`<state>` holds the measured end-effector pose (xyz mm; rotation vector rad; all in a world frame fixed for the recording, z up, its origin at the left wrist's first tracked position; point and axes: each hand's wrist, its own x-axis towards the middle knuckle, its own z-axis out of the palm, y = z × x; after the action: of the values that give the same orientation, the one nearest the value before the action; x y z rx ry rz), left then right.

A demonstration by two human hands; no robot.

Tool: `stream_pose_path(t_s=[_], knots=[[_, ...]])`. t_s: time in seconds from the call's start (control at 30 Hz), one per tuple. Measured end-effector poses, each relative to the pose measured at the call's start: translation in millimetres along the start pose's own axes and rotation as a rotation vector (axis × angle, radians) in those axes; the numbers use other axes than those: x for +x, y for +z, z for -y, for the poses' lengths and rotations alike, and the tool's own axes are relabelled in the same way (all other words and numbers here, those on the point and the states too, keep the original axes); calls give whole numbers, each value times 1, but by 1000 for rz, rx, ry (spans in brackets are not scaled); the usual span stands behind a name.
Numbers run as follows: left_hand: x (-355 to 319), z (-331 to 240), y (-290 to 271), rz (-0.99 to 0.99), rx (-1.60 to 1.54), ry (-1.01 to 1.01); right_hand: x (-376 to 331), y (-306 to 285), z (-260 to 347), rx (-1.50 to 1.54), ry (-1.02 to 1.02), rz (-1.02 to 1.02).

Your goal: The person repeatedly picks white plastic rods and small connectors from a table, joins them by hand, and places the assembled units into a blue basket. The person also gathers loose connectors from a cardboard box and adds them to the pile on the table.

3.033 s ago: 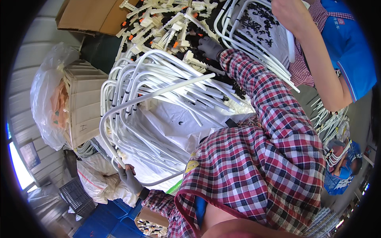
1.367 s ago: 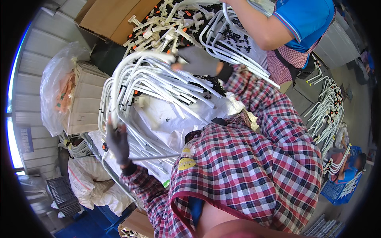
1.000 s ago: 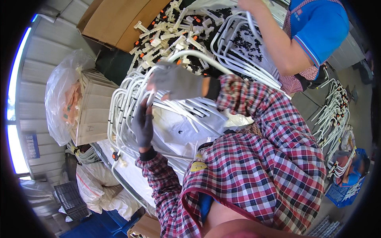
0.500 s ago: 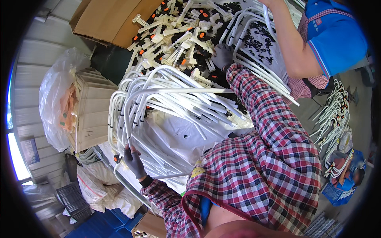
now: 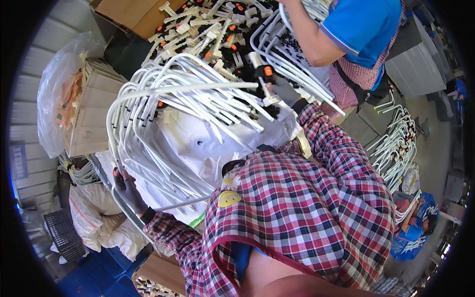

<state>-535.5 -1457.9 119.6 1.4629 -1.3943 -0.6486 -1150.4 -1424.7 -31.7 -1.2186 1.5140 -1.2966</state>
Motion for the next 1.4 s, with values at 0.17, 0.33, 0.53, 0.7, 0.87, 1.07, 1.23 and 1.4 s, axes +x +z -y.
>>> stream_pose_path(t_s=[0.17, 0.33, 0.53, 0.7, 0.87, 1.07, 1.23, 1.4], knots=[[2, -20, 3, -11, 43, -5, 0, 44, 13, -102, 7, -96], [2, -25, -3, 42, 35, 1, 1, 65, 14, 64, -1, -44], [-21, -35, -12, 31, -78, 25, -7, 33, 55, 681, 10, 352], [-1, -67, 16, 205, 13, -2, 29, 33, 202, -576, -228, 409], [5, -165, 108, 377, 88, 197, 83, 84, 318, -61, -541, 189], [-13, -173, 116, 320, 93, 198, 115, 72, 320, 158, -145, 688], [-12, -177, 131, 372, 107, 186, 86, 93, 369, -550, -957, 356], [21, -184, 151, 623, -11, -9, 76, 130, 376, -370, -980, 920]])
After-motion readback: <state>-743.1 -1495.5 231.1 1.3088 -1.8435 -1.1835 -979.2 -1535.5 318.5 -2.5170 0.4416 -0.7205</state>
